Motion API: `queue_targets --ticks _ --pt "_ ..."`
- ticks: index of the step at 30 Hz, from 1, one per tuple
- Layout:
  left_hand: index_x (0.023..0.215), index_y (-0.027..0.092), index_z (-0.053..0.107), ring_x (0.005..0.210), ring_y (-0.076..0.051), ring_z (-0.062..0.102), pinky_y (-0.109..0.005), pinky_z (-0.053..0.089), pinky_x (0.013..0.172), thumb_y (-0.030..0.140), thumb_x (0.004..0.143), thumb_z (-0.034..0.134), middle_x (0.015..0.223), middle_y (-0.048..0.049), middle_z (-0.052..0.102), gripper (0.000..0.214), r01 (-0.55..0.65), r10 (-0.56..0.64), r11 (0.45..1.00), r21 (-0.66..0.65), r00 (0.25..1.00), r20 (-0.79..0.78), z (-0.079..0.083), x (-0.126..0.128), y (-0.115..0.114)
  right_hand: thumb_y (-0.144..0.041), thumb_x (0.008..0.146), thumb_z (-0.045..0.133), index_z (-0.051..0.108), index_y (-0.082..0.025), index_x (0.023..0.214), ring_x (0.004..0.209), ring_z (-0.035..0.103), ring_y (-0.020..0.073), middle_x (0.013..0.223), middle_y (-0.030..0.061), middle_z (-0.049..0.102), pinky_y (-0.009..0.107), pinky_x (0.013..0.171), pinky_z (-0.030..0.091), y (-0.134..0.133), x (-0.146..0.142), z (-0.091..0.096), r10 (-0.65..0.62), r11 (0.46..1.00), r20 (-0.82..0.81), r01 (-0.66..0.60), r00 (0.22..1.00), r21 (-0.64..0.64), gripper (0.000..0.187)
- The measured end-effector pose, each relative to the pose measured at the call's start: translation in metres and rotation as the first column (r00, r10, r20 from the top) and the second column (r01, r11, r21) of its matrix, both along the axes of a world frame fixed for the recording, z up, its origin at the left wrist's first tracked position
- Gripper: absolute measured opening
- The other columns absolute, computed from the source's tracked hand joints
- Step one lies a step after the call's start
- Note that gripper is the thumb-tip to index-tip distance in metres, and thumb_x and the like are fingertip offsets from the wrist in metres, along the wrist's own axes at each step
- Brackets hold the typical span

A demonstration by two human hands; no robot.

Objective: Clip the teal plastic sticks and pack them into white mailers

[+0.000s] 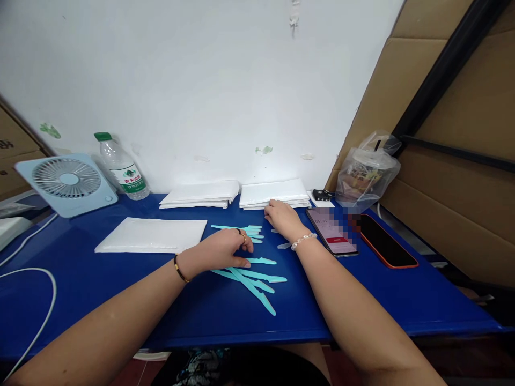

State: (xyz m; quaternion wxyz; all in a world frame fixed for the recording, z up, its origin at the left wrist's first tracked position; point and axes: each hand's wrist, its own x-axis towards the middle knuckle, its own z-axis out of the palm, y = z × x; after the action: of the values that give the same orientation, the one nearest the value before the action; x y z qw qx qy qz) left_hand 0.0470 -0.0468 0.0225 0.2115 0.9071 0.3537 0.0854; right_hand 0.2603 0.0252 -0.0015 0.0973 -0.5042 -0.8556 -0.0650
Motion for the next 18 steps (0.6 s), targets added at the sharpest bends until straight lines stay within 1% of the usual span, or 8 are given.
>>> queue_targets --ticks 3,6,9,11,13,15,16,18 --pt "0.079 0.021 0.065 0.068 -0.015 0.056 -0.025 0.036 0.057 0.034 0.074 0.064 0.081 -0.0022 0.064 0.015 -0.033 0.033 0.999 -0.006 0.999 -0.039 -0.006 0.005 -0.003 -0.021 0.086 0.052 0.062 -0.016 0.089 0.086 0.056 0.0208 0.093 0.0101 0.062 0.028 0.074 0.039 0.0 0.0 0.0 -0.034 0.999 -0.062 0.035 0.997 0.004 0.012" --pt "0.079 0.02 0.063 0.066 -0.014 0.056 -0.024 0.036 0.057 0.031 0.078 0.058 0.077 -0.001 0.065 0.012 -0.112 0.114 0.993 -0.037 0.993 0.04 -0.006 0.004 0.001 -0.023 0.09 0.044 0.059 -0.016 0.095 0.079 0.058 0.0182 0.088 0.0082 0.065 0.027 0.071 0.04 -0.003 0.001 0.003 -0.096 0.995 -0.312 0.088 0.945 -0.04 0.017" --pt "0.084 0.02 0.061 0.067 -0.014 0.057 -0.023 0.038 0.057 0.035 0.081 0.053 0.076 -0.0007 0.064 0.018 -0.265 0.279 0.96 -0.094 0.938 0.206 -0.003 -0.003 0.011 -0.025 0.09 0.041 0.059 -0.016 0.098 0.069 0.058 0.0143 0.085 0.0055 0.067 0.025 0.068 0.043 -0.009 0.005 0.013 -0.153 0.986 -0.608 0.076 0.779 -0.151 0.021" --pt "0.084 0.019 0.06 0.066 -0.014 0.056 -0.023 0.039 0.057 0.039 0.081 0.053 0.075 -0.0007 0.064 0.022 -0.352 0.372 0.928 -0.12 0.882 0.29 -0.004 -0.009 0.021 -0.029 0.088 0.046 0.061 -0.016 0.099 0.065 0.057 0.0128 0.08 0.004 0.066 0.025 0.065 0.044 -0.015 0.006 0.021 -0.176 0.965 -0.737 -0.033 0.653 -0.26 0.023" --pt "0.083 0.019 0.06 0.065 -0.013 0.055 -0.023 0.039 0.056 0.041 0.079 0.054 0.074 -0.0004 0.063 0.024 -0.394 0.424 0.906 -0.156 0.84 0.338 -0.006 -0.015 0.03 -0.033 0.084 0.053 0.063 -0.015 0.1 0.062 0.056 0.0123 0.073 0.0024 0.065 0.025 0.064 0.046 -0.021 0.007 0.027 -0.178 0.931 -0.825 -0.18 0.537 -0.318 0.026" --pt "0.083 0.018 0.06 0.064 -0.012 0.054 -0.022 0.039 0.056 0.043 0.078 0.056 0.075 -0.0003 0.063 0.025 -0.405 0.452 0.892 -0.201 0.814 0.365 -0.01 -0.019 0.037 -0.036 0.08 0.059 0.065 -0.014 0.1 0.061 0.056 0.0121 0.067 0.0016 0.064 0.026 0.065 0.046 -0.026 0.005 0.03 -0.169 0.908 -0.882 -0.279 0.439 -0.312 0.03" --pt "0.084 0.018 0.06 0.064 -0.012 0.053 -0.022 0.039 0.055 0.043 0.078 0.056 0.075 -0.0004 0.063 0.026 -0.405 0.459 0.888 -0.219 0.805 0.375 -0.012 -0.02 0.039 -0.037 0.079 0.062 0.066 -0.014 0.099 0.061 0.056 0.012 0.066 0.0017 0.065 0.026 0.065 0.046 -0.028 0.004 0.031 -0.168 0.902 -0.9 -0.306 0.403 -0.305 0.031" --pt "0.084 0.017 0.06 0.064 -0.011 0.053 -0.021 0.039 0.055 0.043 0.077 0.057 0.076 -0.0006 0.062 0.027 -0.399 0.465 0.885 -0.24 0.796 0.388 -0.014 -0.021 0.041 -0.037 0.077 0.065 0.067 -0.014 0.097 0.061 0.056 0.0118 0.066 0.0023 0.065 0.026 0.064 0.047 -0.03 0.002 0.032 -0.177 0.89 -0.913 -0.337 0.367 -0.308 0.031"
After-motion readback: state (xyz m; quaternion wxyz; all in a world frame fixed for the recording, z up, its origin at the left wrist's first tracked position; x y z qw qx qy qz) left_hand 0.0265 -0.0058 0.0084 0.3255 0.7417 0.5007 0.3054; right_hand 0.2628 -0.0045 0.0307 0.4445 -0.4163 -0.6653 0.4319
